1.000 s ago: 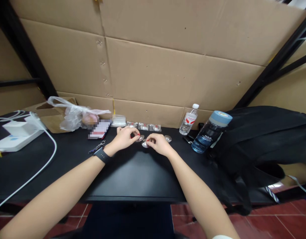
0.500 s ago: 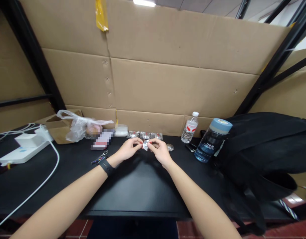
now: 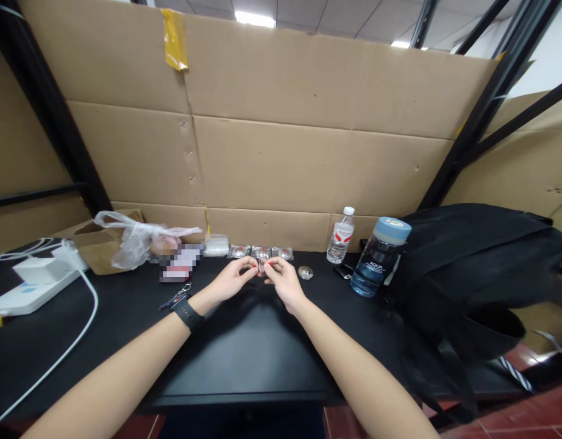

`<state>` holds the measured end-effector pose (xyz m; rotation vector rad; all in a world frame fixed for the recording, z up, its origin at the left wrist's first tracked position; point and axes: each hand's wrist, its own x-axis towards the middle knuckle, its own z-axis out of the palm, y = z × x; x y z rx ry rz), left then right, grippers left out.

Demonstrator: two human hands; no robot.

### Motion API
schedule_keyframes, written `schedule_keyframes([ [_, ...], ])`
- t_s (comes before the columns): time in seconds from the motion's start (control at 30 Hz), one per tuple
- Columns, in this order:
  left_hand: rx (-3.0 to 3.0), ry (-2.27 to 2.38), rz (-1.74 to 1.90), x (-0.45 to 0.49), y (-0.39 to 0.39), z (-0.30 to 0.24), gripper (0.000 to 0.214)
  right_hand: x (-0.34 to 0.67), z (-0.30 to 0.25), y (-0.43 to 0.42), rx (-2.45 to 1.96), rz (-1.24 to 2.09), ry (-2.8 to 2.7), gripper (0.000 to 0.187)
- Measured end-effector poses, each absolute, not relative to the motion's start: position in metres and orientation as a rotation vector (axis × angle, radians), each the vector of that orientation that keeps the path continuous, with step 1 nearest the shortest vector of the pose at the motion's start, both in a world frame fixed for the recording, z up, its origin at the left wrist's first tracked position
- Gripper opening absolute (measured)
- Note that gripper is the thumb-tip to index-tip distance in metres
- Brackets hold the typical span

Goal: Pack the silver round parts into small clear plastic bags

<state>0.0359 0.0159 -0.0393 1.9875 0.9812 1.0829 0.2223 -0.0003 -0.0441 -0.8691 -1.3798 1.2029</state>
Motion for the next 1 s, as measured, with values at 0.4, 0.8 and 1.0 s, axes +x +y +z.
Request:
schedule_keyframes([
  [0.4,2.195,1.316,1.090,0.031,0.011,-0.034,0.015,0.232,-0.036,-0.002,-0.892,1.390,-1.450,0.035],
  [0.8,2.445,1.339,0.915,0.007,0.025,-0.033,0.033,0.240,-0.031,-0.003,-0.897,1.373,-1.541,0.052],
  [1.0,2.452,2.064,0.879,-0.056,0.052,-0.038,0.034,0.251,-0.021,0.000,-0.927,1.275,-1.527,0.050],
])
